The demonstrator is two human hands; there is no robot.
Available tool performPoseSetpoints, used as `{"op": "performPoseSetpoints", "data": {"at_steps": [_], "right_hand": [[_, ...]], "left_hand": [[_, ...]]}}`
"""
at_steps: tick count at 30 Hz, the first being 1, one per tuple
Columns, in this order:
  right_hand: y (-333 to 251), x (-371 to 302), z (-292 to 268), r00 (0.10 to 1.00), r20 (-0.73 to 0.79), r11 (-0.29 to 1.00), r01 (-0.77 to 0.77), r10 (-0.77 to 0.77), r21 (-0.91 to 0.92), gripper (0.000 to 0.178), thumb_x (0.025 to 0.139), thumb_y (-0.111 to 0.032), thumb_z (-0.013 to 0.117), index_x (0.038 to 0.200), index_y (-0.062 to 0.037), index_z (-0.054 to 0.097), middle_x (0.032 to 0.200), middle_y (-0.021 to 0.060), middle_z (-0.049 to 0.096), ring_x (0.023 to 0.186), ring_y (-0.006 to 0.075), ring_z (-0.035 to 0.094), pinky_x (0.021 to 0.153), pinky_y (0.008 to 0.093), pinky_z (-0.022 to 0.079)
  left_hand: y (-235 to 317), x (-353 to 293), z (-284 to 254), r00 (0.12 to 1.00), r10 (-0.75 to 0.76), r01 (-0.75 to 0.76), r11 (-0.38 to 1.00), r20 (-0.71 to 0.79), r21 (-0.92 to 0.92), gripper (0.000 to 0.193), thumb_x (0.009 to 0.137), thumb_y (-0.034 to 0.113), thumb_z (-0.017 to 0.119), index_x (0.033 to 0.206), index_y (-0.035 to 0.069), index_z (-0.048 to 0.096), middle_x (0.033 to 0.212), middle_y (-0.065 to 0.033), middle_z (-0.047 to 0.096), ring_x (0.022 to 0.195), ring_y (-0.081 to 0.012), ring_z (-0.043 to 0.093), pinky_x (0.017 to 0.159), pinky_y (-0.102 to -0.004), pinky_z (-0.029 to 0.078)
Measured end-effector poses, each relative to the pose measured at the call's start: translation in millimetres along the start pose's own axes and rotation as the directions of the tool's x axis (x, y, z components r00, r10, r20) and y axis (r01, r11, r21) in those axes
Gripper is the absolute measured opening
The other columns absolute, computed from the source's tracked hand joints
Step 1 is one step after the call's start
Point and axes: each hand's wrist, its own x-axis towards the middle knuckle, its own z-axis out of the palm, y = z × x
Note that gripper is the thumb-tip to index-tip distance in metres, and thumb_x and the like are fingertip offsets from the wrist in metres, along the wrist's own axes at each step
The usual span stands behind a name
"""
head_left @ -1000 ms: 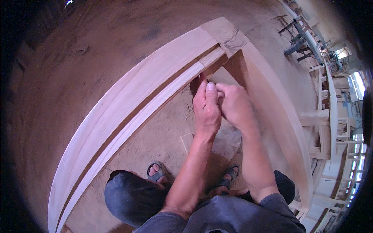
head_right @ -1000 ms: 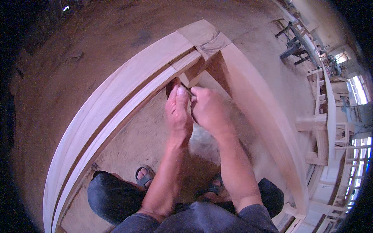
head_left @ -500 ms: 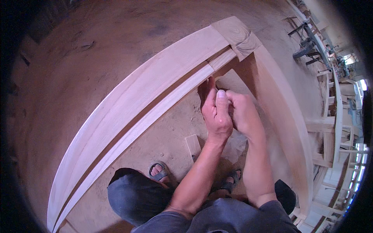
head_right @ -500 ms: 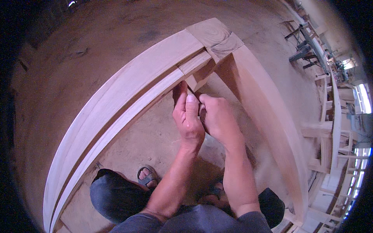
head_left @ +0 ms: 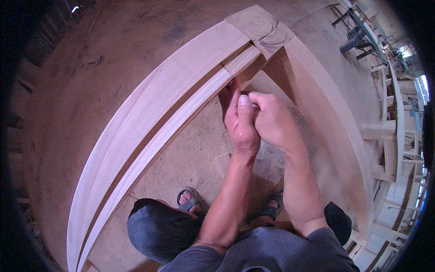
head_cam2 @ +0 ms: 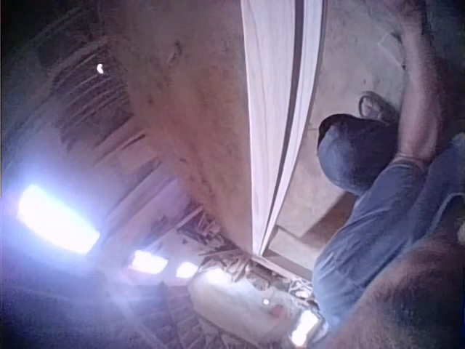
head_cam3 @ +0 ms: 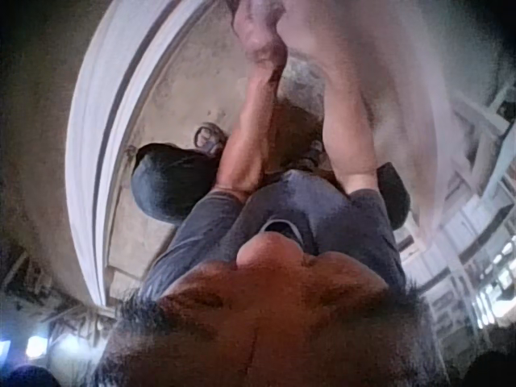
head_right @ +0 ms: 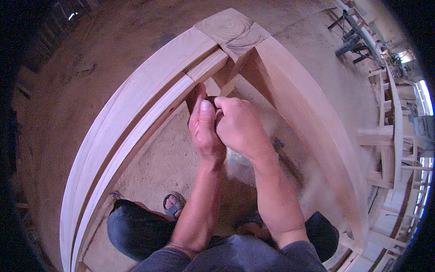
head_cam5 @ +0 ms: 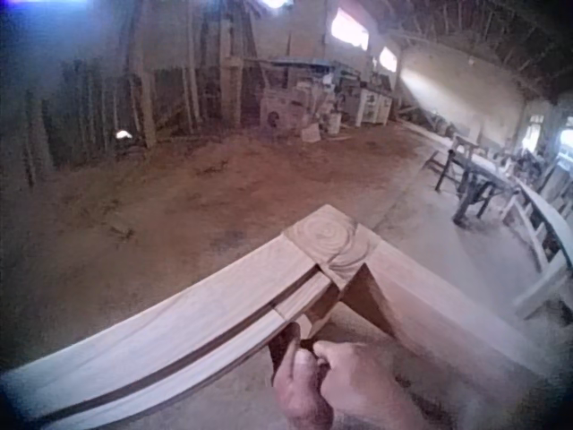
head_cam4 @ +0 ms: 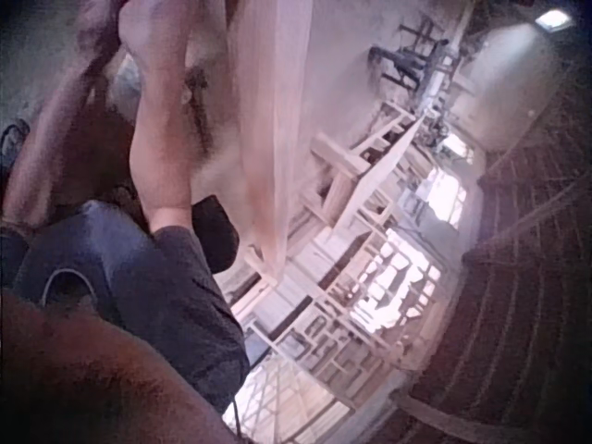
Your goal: The person inserts a metal component into a pre-drilled hole in a large wooden furniture assembly, tightens it with a wrench, and secures the joint using an axe as a hammer.
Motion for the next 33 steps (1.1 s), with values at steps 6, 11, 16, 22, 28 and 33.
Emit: {"op": "performPoseSetpoints", "data": {"at_steps": [6,11,16,22,28,33], "right_hand": [[-9.4,9.6,-11.1,0.995,0.053,0.996,0.081,-0.080,-0.027,0.012,0.080,-0.003,0.050,0.086,0.0033,0.059,0.084,0.0312,0.063,0.088,0.0497,0.062,0.076,0.0562,0.049],[6.8,10.1,2.9,0.997,-0.033,0.996,0.070,-0.072,-0.049,0.017,0.084,-0.001,0.052,0.095,0.0033,0.065,0.087,0.0290,0.066,0.086,0.0469,0.065,0.075,0.0518,0.052],[84.9,23.2,86.1,0.989,-0.114,0.926,0.129,-0.094,0.355,0.016,0.089,-0.006,0.060,0.102,0.0006,0.068,0.093,0.0235,0.071,0.076,0.0321,0.069,0.074,0.0431,0.054],[41.9,2.4,27.3,0.996,-0.036,0.983,0.081,-0.076,0.167,0.008,0.087,-0.005,0.059,0.089,0.0025,0.061,0.083,0.0272,0.064,0.072,0.0374,0.068,0.066,0.0447,0.051],[6.5,10.6,3.2,0.994,-0.045,0.981,0.103,-0.097,0.162,0.011,0.088,-0.008,0.058,0.094,-0.0001,0.064,0.083,0.0261,0.064,0.071,0.0395,0.064,0.064,0.0434,0.051],[72.2,20.2,65.6,0.985,-0.142,0.907,0.150,-0.101,0.393,0.020,0.092,-0.010,0.059,0.107,-0.0003,0.069,0.094,0.0148,0.074,0.082,0.0184,0.068,0.075,0.0356,0.054]], "left_hand": [[11.0,12.2,-8.1,0.999,0.038,-0.040,0.986,-0.016,-0.162,0.047,0.104,0.027,0.046,0.133,-0.009,0.055,0.135,-0.0161,0.058,0.126,-0.0224,0.052,0.113,-0.0359,0.034],[18.0,7.6,2.1,0.997,0.067,-0.064,0.994,-0.039,0.094,0.048,0.107,0.032,0.046,0.129,-0.009,0.059,0.102,-0.0014,0.057,0.096,-0.0109,0.048,0.089,-0.0253,0.039],[9.0,7.5,0.2,0.998,0.070,-0.068,0.946,0.003,0.316,0.049,0.107,0.032,0.046,0.132,-0.009,0.057,0.091,0.0029,0.052,0.084,-0.0072,0.044,0.080,-0.0212,0.038],[13.4,4.7,-1.5,1.000,0.004,-0.005,0.978,0.007,0.210,0.054,0.106,0.032,0.049,0.138,-0.010,0.051,0.115,-0.0062,0.060,0.103,-0.0122,0.052,0.095,-0.0251,0.040],[11.3,4.3,-0.8,0.999,-0.043,0.041,0.996,0.026,0.084,0.053,0.104,0.030,0.051,0.139,-0.010,0.049,0.105,-0.0018,0.061,0.090,-0.0084,0.052,0.088,-0.0215,0.041],[2.8,4.3,-11.2,0.993,0.102,-0.117,0.953,0.066,0.280,0.045,0.104,0.025,0.049,0.135,-0.008,0.055,0.134,-0.0134,0.056,0.124,-0.0200,0.049,0.109,-0.0326,0.033]]}}
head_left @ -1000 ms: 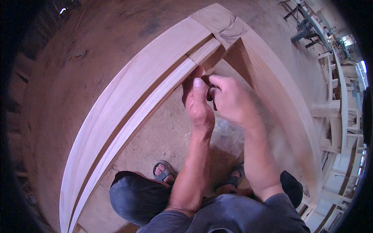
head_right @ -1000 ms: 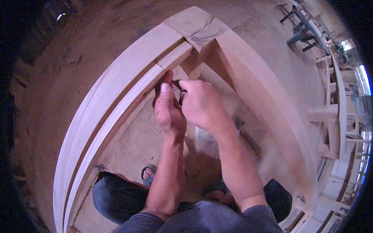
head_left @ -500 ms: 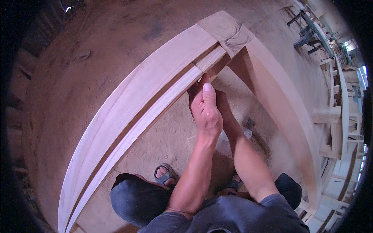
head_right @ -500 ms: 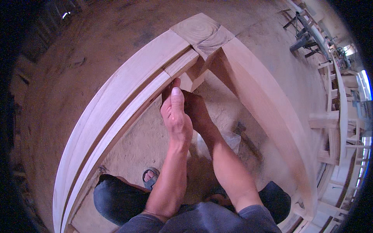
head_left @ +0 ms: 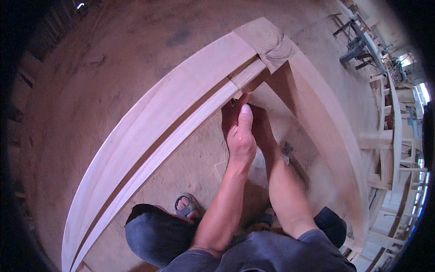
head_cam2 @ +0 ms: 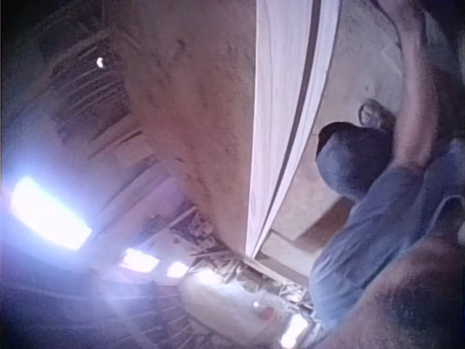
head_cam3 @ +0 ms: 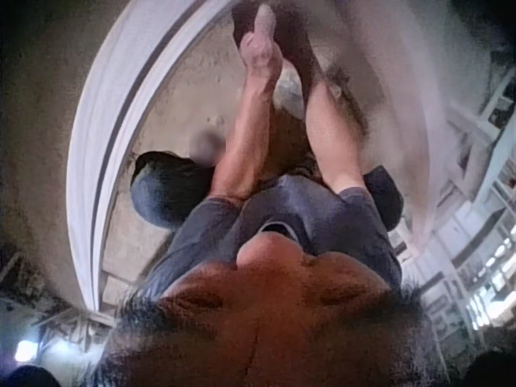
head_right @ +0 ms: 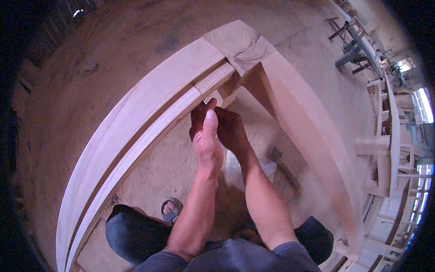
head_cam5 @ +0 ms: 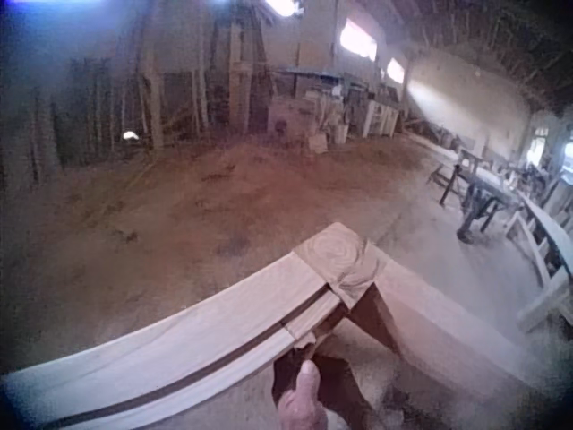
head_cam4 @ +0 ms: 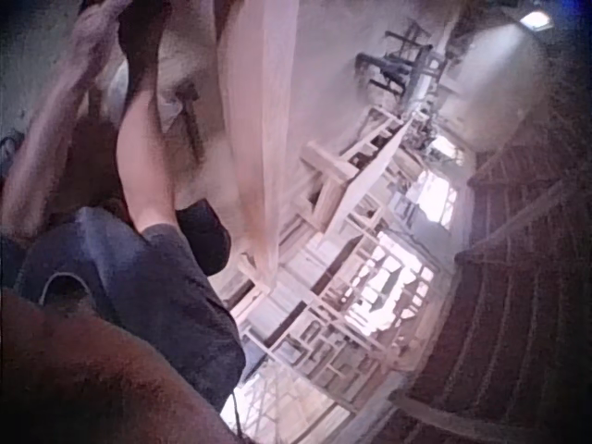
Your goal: The person inserts a metal component into a pre-drilled hole in a large wooden furniture assembly, tightens it with a wrench, and secures the joint using an axe as a hammer.
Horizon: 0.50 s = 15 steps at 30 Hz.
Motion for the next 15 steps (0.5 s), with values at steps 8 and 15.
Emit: {"op": "performPoseSetpoints", "data": {"at_steps": [8,15], "right_hand": [[-2.4,-3.4,-23.0,0.962,0.161,0.955,-0.246,0.220,0.165,0.026,0.092,-0.012,0.064,0.112,0.0011,0.072,0.094,0.0074,0.074,0.081,0.0116,0.064,0.069,0.0295,0.053],[-48.9,-3.1,-30.5,0.970,-0.056,0.958,-0.242,0.236,-0.156,0.008,0.077,-0.005,0.065,0.080,-0.0020,0.071,0.071,0.0088,0.069,0.061,0.0218,0.063,0.056,0.0372,0.050]], "left_hand": [[3.6,-9.6,13.6,0.978,0.131,-0.105,0.982,-0.163,0.157,0.050,0.103,0.021,0.048,0.142,-0.012,0.045,0.149,-0.0209,0.046,0.139,-0.0252,0.040,0.118,-0.0341,0.024],[12.4,-14.2,21.1,0.952,0.197,-0.172,0.977,-0.233,0.126,0.050,0.102,0.016,0.047,0.144,-0.012,0.042,0.152,-0.0196,0.043,0.139,-0.0230,0.039,0.116,-0.0323,0.025]]}}
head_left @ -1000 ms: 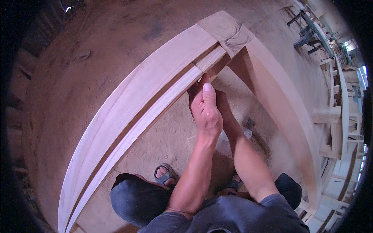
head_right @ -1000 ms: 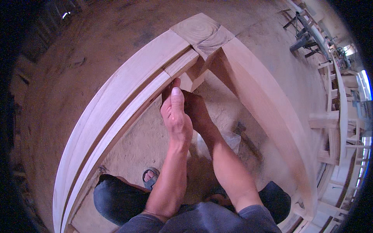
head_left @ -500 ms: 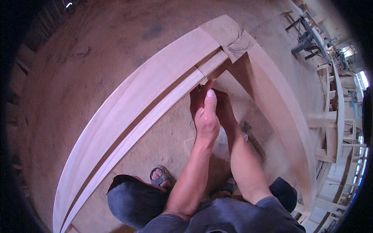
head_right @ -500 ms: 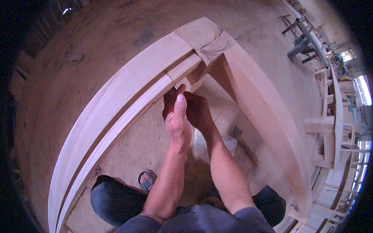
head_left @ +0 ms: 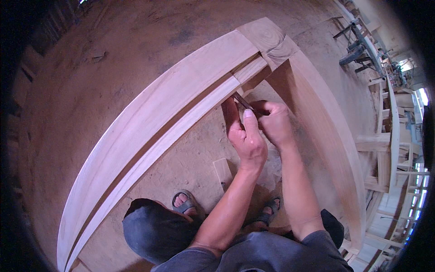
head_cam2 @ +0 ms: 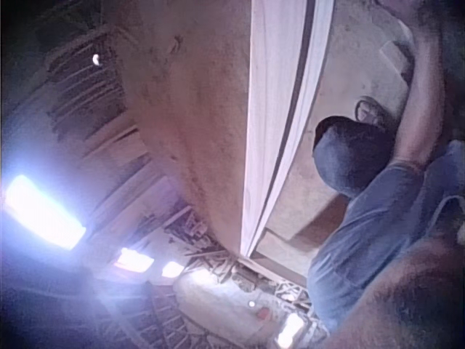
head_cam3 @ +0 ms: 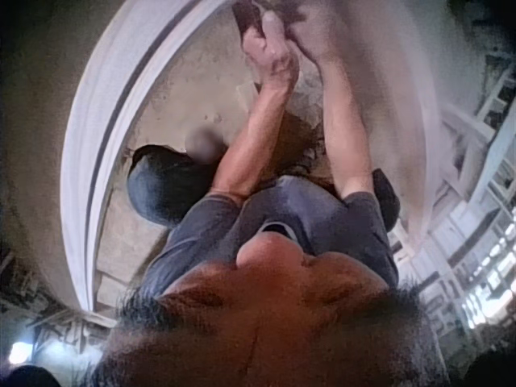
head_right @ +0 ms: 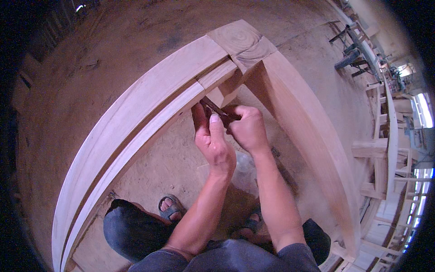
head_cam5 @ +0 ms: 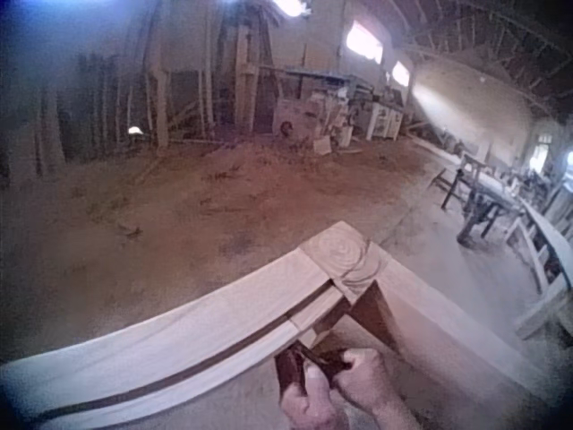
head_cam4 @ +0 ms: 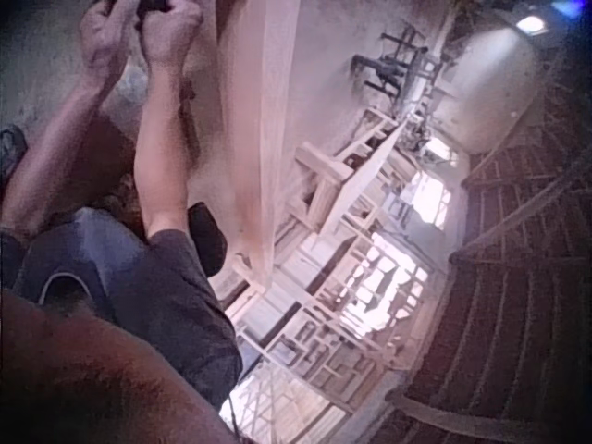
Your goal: The person inserts a metal component into a pre-drilled hole in a large wooden furniture assembly, tightens it with a wrench, and secures the joint using an axe as a hammer.
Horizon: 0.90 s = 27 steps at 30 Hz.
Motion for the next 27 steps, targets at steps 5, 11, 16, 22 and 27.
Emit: {"op": "performPoseSetpoints", "data": {"at_steps": [5,11,16,22,27], "right_hand": [[-18.9,-2.1,-1.2,0.890,-0.115,0.782,0.318,-0.440,-0.536,0.005,0.078,-0.007,0.064,0.079,-0.0044,0.059,0.069,0.0192,0.061,0.068,0.0409,0.063,0.061,0.0487,0.050],[-57.6,-12.9,-10.8,0.972,0.127,0.842,0.233,-0.195,-0.486,0.007,0.086,-0.005,0.056,0.089,0.0001,0.058,0.082,0.0242,0.064,0.082,0.0449,0.063,0.068,0.0536,0.049],[-57.4,-16.9,-11.4,0.931,0.081,0.868,0.363,-0.357,-0.338,0.012,0.085,-0.005,0.056,0.094,0.0016,0.060,0.080,0.0278,0.063,0.083,0.0480,0.062,0.071,0.0540,0.048],[-45.9,-11.4,-6.3,0.987,0.127,0.964,0.126,-0.098,-0.236,0.024,0.082,-0.003,0.057,0.103,0.0030,0.065,0.086,0.0237,0.068,0.078,0.0432,0.066,0.071,0.0498,0.051],[13.7,-4.6,12.1,0.991,0.082,0.961,0.080,-0.105,0.264,0.022,0.095,-0.013,0.058,0.105,0.0034,0.068,0.090,0.0054,0.069,0.080,0.0148,0.060,0.073,0.0361,0.052]], "left_hand": [[3.9,0.9,1.1,0.981,-0.144,0.157,0.983,0.133,-0.099,0.037,0.104,0.019,0.046,0.123,-0.011,0.054,0.126,-0.0145,0.059,0.110,-0.0163,0.050,0.101,-0.0293,0.038],[8.6,8.7,-6.8,0.944,-0.236,0.272,0.952,0.229,-0.141,0.035,0.105,0.025,0.046,0.113,-0.008,0.056,0.098,-0.0004,0.055,0.084,-0.0072,0.045,0.073,-0.0208,0.039],[8.4,9.7,-5.2,0.916,-0.324,0.394,0.836,0.236,-0.381,0.049,0.104,0.029,0.048,0.134,-0.009,0.052,0.092,0.0013,0.053,0.077,-0.0056,0.046,0.067,-0.0205,0.039],[3.4,18.0,-18.1,0.928,-0.284,0.352,0.881,0.243,-0.317,0.053,0.103,0.030,0.048,0.136,-0.011,0.052,0.136,-0.0133,0.056,0.127,-0.0207,0.048,0.112,-0.0322,0.029],[8.5,17.7,-9.6,0.901,-0.279,0.321,0.944,0.333,-0.076,0.054,0.106,0.035,0.046,0.137,-0.009,0.053,0.119,-0.0085,0.061,0.108,-0.0177,0.055,0.098,-0.0295,0.042]]}}
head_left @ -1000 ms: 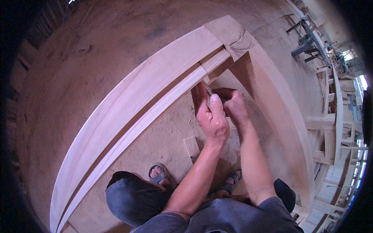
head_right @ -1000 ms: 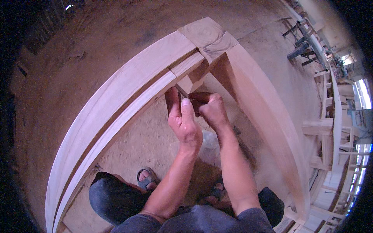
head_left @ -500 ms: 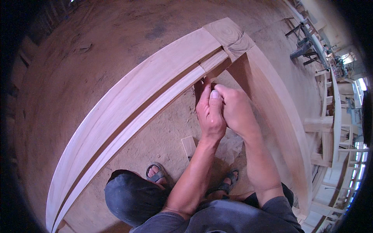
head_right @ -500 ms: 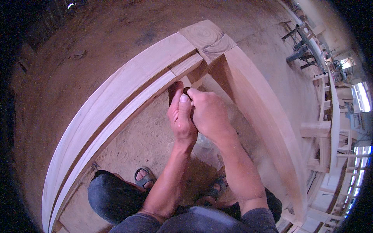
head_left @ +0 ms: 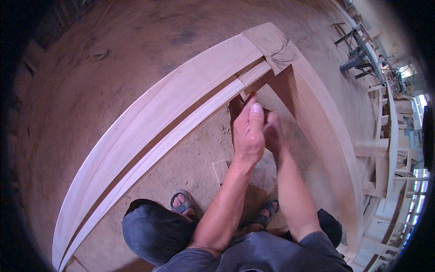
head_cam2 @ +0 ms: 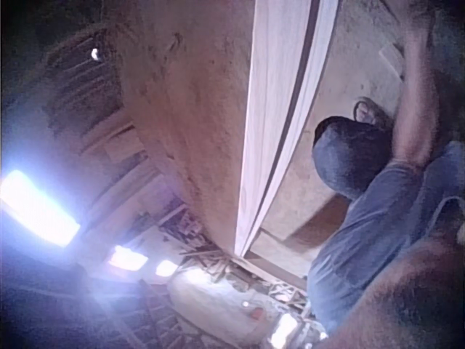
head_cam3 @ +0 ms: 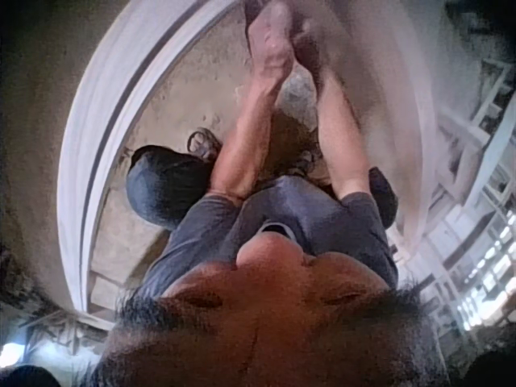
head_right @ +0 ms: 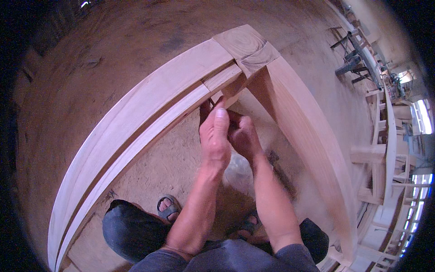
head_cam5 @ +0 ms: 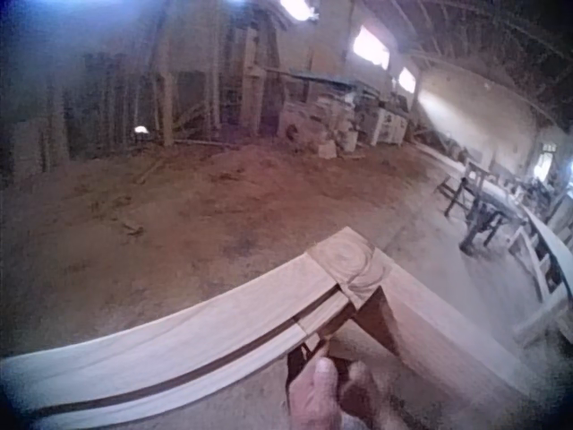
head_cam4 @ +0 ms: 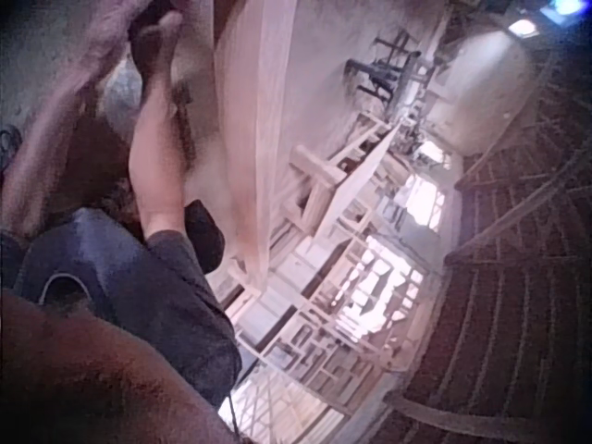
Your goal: The person inserts a metal component into a pre-drilled hole in a large wooden furniture assembly, tightens it with a wrench, and secures the joint using an axe as a hammer.
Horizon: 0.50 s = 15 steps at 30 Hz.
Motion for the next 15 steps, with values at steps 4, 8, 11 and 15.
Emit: {"op": "performPoseSetpoints", "data": {"at_steps": [4,8,11,15], "right_hand": [[-19.2,-6.2,2.1,0.994,0.032,0.994,-0.110,0.109,0.015,0.020,0.096,-0.011,0.056,0.101,0.0043,0.067,0.094,0.0035,0.069,0.087,0.0107,0.057,0.078,0.0319,0.050],[-57.2,-5.4,-7.9,0.959,0.109,0.965,-0.258,0.262,-0.050,0.017,0.093,-0.001,0.050,0.097,0.0037,0.066,0.087,0.0015,0.065,0.081,0.0084,0.055,0.069,0.0309,0.049],[-69.6,2.5,-2.2,0.957,0.068,0.939,-0.259,0.281,-0.226,0.017,0.093,-0.002,0.050,0.098,0.0025,0.065,0.084,0.0053,0.066,0.076,0.0108,0.058,0.064,0.0351,0.051],[28.0,10.2,2.1,0.988,-0.034,0.968,0.142,-0.152,-0.206,0.016,0.092,-0.008,0.055,0.100,0.0011,0.066,0.083,0.0114,0.068,0.075,0.0190,0.065,0.065,0.0384,0.053]], "left_hand": [[-11.5,2.2,5.3,0.981,0.119,-0.109,0.992,-0.153,0.071,0.051,0.105,0.032,0.048,0.135,-0.009,0.055,0.117,-0.0087,0.063,0.107,-0.0163,0.056,0.097,-0.0295,0.043],[-6.8,-2.3,0.7,0.991,0.005,-0.012,0.999,-0.137,-0.052,0.048,0.104,0.029,0.051,0.132,-0.009,0.058,0.120,-0.0121,0.065,0.109,-0.0163,0.057,0.099,-0.0292,0.043],[-5.5,-1.8,-5.5,0.991,-0.009,0.002,0.999,-0.131,-0.052,0.046,0.103,0.027,0.051,0.132,-0.008,0.059,0.123,-0.0124,0.064,0.112,-0.0167,0.056,0.101,-0.0296,0.041],[-23.7,1.4,6.0,0.996,0.021,-0.027,0.997,-0.087,-0.068,0.044,0.104,0.026,0.050,0.132,-0.007,0.059,0.139,-0.0134,0.054,0.129,-0.0210,0.047,0.113,-0.0324,0.030]]}}
